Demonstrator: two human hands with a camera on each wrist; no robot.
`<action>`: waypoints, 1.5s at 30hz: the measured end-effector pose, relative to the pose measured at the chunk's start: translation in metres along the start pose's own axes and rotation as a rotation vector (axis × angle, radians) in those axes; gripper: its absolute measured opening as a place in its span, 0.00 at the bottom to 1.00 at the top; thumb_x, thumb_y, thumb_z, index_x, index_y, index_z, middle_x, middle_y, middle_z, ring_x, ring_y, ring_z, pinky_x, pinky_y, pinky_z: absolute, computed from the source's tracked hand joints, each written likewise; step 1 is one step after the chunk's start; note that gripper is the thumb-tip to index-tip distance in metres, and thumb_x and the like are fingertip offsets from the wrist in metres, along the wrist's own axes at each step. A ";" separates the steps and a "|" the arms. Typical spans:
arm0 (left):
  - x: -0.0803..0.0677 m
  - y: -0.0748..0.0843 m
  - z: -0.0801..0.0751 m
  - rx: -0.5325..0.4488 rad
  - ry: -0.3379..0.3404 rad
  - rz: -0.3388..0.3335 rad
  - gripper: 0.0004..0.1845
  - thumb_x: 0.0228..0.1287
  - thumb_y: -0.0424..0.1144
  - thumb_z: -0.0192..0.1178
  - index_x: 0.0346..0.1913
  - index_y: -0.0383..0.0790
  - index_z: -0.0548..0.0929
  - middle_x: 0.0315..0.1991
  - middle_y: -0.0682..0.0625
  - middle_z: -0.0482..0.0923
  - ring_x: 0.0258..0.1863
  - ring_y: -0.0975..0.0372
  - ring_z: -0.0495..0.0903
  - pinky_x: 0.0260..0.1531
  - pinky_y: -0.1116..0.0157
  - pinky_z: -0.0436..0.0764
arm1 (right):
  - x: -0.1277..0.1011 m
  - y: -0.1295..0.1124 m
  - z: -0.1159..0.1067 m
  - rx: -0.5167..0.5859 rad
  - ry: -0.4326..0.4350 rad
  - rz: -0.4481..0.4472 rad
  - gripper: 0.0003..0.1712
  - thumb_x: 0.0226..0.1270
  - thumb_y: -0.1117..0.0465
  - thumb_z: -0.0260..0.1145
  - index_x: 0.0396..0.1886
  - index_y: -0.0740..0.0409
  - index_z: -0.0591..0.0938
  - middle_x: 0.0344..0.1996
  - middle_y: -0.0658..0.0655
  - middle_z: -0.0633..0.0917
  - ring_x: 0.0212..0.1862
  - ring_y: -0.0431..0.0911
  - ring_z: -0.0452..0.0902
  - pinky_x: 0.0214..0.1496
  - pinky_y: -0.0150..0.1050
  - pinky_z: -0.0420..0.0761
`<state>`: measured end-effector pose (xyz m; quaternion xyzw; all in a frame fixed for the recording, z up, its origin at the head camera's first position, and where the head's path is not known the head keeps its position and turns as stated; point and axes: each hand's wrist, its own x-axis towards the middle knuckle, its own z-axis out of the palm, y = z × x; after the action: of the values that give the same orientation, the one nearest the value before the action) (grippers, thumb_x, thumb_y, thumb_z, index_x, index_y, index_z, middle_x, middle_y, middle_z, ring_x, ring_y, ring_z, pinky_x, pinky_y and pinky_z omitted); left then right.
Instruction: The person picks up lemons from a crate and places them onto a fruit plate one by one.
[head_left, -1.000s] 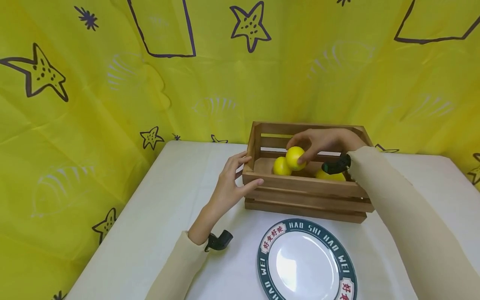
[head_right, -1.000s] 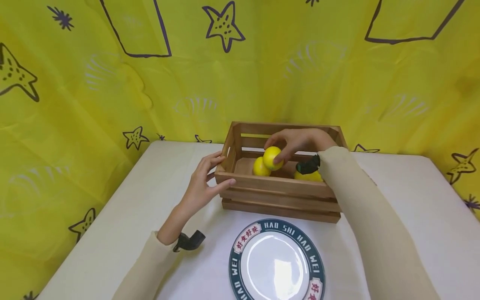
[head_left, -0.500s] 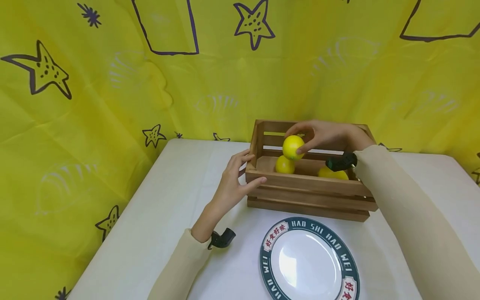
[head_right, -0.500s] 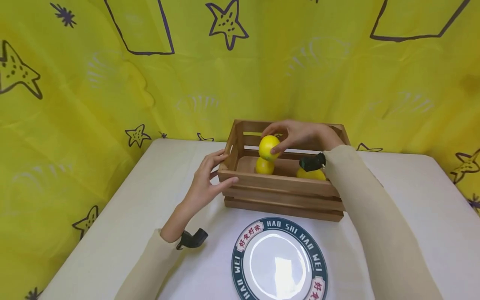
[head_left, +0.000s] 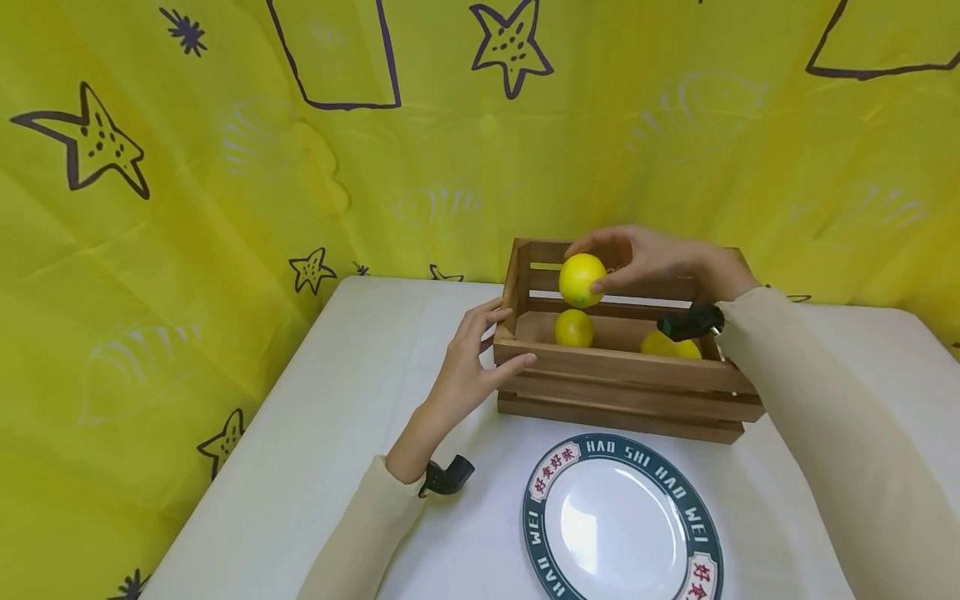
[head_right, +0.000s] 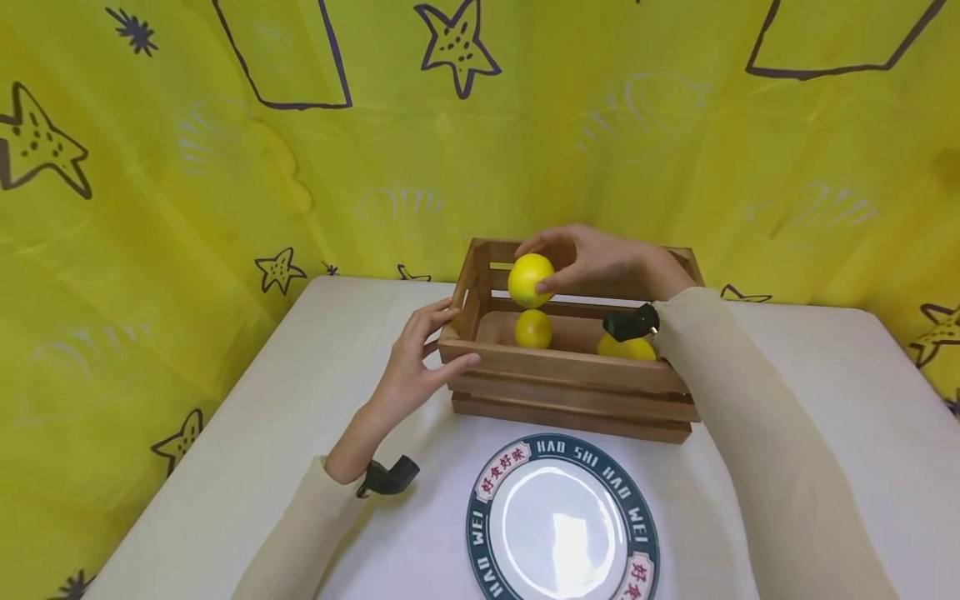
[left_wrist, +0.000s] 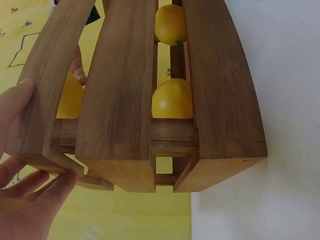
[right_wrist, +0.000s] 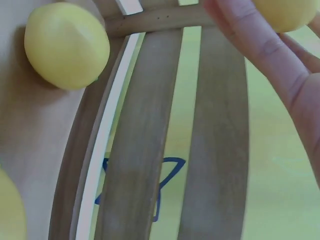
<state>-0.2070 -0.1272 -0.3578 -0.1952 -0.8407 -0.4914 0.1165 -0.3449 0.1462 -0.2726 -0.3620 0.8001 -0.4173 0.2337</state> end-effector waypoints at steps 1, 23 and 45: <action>0.000 0.000 0.000 0.002 0.002 -0.001 0.34 0.58 0.40 0.71 0.65 0.36 0.69 0.71 0.45 0.60 0.68 0.51 0.65 0.61 0.53 0.75 | 0.000 -0.002 -0.001 -0.027 0.009 -0.023 0.32 0.63 0.66 0.68 0.66 0.64 0.70 0.59 0.60 0.74 0.55 0.54 0.73 0.56 0.38 0.80; 0.003 0.003 0.004 0.001 0.007 0.034 0.35 0.58 0.40 0.71 0.66 0.34 0.68 0.71 0.42 0.60 0.68 0.50 0.66 0.61 0.53 0.76 | -0.033 -0.057 0.014 -0.197 -0.062 -0.091 0.34 0.60 0.63 0.72 0.65 0.63 0.70 0.58 0.60 0.76 0.53 0.53 0.77 0.57 0.43 0.82; -0.001 0.000 0.002 -0.004 0.003 0.065 0.34 0.59 0.38 0.70 0.65 0.33 0.68 0.71 0.42 0.59 0.68 0.48 0.65 0.59 0.51 0.77 | -0.069 -0.075 0.060 -0.235 -0.202 -0.312 0.34 0.59 0.61 0.74 0.64 0.57 0.72 0.59 0.57 0.75 0.49 0.49 0.75 0.48 0.41 0.86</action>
<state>-0.2060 -0.1259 -0.3589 -0.2219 -0.8328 -0.4892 0.1336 -0.2322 0.1410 -0.2371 -0.5461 0.7501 -0.3137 0.2014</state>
